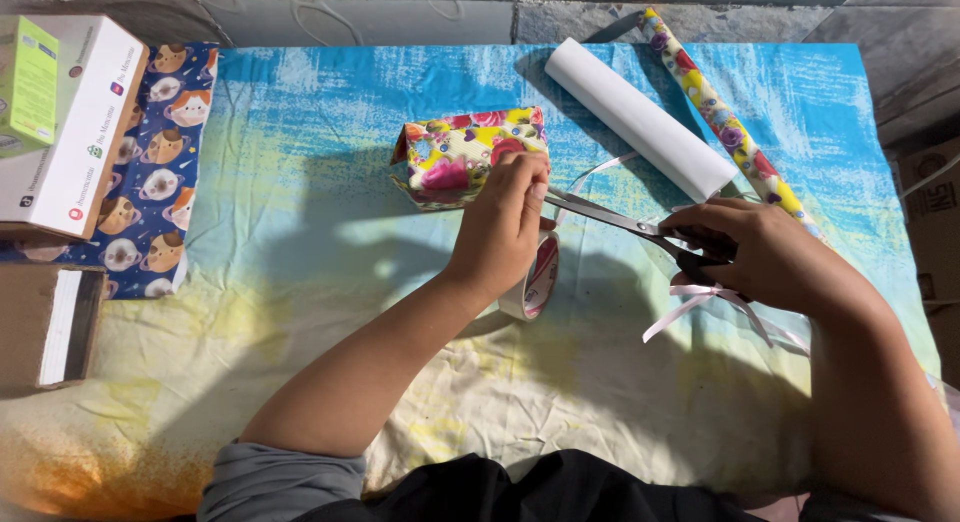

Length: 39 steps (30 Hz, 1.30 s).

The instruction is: The person wraps a small box with floral wrapping paper, folds and tapes the edges, then ties a pink ribbon around the package.

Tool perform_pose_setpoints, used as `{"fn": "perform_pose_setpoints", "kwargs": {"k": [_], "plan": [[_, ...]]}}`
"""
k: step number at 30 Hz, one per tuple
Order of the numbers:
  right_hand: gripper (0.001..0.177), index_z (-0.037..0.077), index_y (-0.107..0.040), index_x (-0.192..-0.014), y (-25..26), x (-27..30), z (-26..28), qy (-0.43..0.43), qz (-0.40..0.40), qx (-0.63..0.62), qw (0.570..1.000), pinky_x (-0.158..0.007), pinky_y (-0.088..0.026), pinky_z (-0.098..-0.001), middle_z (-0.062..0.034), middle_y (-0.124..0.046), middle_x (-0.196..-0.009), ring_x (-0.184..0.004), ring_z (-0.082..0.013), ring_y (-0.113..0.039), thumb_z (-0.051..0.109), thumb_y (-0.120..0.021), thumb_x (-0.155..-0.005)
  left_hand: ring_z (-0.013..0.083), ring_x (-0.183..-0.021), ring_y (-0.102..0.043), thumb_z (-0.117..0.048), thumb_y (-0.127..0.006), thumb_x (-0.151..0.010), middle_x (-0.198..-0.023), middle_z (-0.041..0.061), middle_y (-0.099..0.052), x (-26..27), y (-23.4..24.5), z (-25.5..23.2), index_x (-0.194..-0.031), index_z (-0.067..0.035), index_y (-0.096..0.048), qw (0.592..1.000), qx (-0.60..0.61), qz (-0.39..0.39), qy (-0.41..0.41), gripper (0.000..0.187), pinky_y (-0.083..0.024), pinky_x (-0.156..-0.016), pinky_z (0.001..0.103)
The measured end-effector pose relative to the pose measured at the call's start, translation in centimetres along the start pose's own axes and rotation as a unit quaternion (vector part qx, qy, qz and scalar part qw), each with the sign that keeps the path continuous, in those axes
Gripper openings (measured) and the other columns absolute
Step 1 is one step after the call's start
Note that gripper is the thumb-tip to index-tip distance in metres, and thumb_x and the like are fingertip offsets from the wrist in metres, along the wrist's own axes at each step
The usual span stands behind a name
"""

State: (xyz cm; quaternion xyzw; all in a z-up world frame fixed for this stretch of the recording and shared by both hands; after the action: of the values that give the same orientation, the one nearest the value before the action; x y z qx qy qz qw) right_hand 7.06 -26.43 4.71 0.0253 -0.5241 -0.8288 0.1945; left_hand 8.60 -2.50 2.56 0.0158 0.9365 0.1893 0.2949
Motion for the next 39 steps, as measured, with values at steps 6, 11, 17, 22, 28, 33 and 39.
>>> {"fn": "perform_pose_setpoints", "kwargs": {"k": [6,11,17,22,28,33,39], "plan": [[0.057,0.015,-0.073,-0.121,-0.3,-0.1,0.9,0.059,-0.032,-0.013,0.998,-0.071,-0.058,-0.0380,-0.0107,-0.074,-0.094,-0.080,-0.0237,-0.071,0.024,-0.089,-0.066,0.0447,-0.131,-0.057,-0.012,-0.051,-0.109,-0.153,0.028,-0.047,0.2,-0.4,0.1,-0.114,-0.006,-0.053,1.000,-0.016,0.010,-0.013,0.008,-0.053,-0.099,0.045],[0.058,0.014,-0.073,-0.119,-0.8,-0.3,0.9,0.058,-0.049,-0.017,0.997,-0.071,-0.058,-0.0379,-0.0100,-0.075,-0.098,-0.081,-0.0241,-0.072,0.026,-0.090,-0.065,0.0452,-0.140,-0.050,-0.010,-0.051,-0.108,-0.152,0.029,-0.047,0.3,-0.4,0.3,-0.113,-0.006,-0.054,1.000,-0.025,0.001,-0.018,0.006,-0.051,-0.101,0.047],[0.056,0.011,-0.074,-0.117,-1.0,-0.2,1.3,0.088,-0.063,-0.015,0.994,-0.071,-0.057,-0.0384,-0.0099,-0.075,-0.096,-0.080,-0.0248,-0.072,0.027,-0.090,-0.066,0.0412,-0.151,-0.046,-0.009,-0.048,-0.112,-0.135,0.017,-0.062,0.3,-0.5,0.7,-0.112,-0.005,-0.051,1.000,-0.002,-0.007,-0.011,0.005,-0.051,-0.107,0.047],[0.055,0.012,-0.075,-0.118,-0.2,0.0,0.9,0.081,-0.097,-0.002,0.992,-0.071,-0.057,-0.0387,-0.0101,-0.074,-0.093,-0.078,-0.0258,-0.071,0.028,-0.089,-0.067,0.0435,-0.141,-0.051,-0.009,-0.045,-0.111,-0.144,0.024,-0.051,0.3,-0.6,0.1,-0.115,-0.004,-0.050,1.000,0.002,-0.001,-0.017,0.008,-0.060,-0.092,0.042],[0.055,0.012,-0.070,-0.125,-0.3,0.1,-1.0,-0.012,-0.122,0.085,0.989,-0.078,-0.056,-0.0471,-0.0163,-0.070,-0.110,-0.089,-0.0379,-0.070,0.031,-0.084,-0.076,0.0288,-0.117,-0.069,-0.014,-0.041,-0.112,-0.154,0.022,-0.045,-0.1,-0.9,1.7,-0.116,-0.003,-0.050,0.988,0.123,0.023,0.089,0.015,-0.063,-0.070,0.029],[0.061,0.002,-0.065,-0.131,-3.4,-1.2,-1.5,-0.023,-0.163,0.145,0.976,-0.084,-0.051,-0.0514,-0.0235,-0.066,-0.111,-0.099,-0.0458,-0.064,0.031,-0.080,-0.080,0.0296,-0.122,-0.064,-0.011,-0.039,-0.113,-0.150,0.023,-0.045,-0.1,-1.0,1.2,-0.115,-0.002,-0.047,0.986,0.155,0.014,0.052,0.013,-0.063,-0.067,0.028],[0.063,0.001,-0.060,-0.138,-5.4,-2.4,-1.9,-0.054,-0.129,0.110,0.984,-0.083,-0.053,-0.0479,-0.0234,-0.067,-0.106,-0.095,-0.0422,-0.066,0.030,-0.077,-0.085,0.0280,-0.125,-0.063,-0.010,-0.039,-0.114,-0.144,0.020,-0.051,-0.2,-0.9,1.3,-0.112,-0.002,-0.047,0.984,0.169,0.018,0.050,0.012,-0.063,-0.067,0.028]]}}
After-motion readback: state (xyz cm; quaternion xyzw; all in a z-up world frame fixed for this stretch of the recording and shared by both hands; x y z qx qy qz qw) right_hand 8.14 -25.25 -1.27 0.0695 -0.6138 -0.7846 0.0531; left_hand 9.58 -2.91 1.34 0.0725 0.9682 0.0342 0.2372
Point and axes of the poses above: each hand's wrist, its own x-axis away from the middle knuckle, its own y-axis out of the back of the hand, z = x × y, the point moved 8 cm from there along -x, towards the middle knuckle
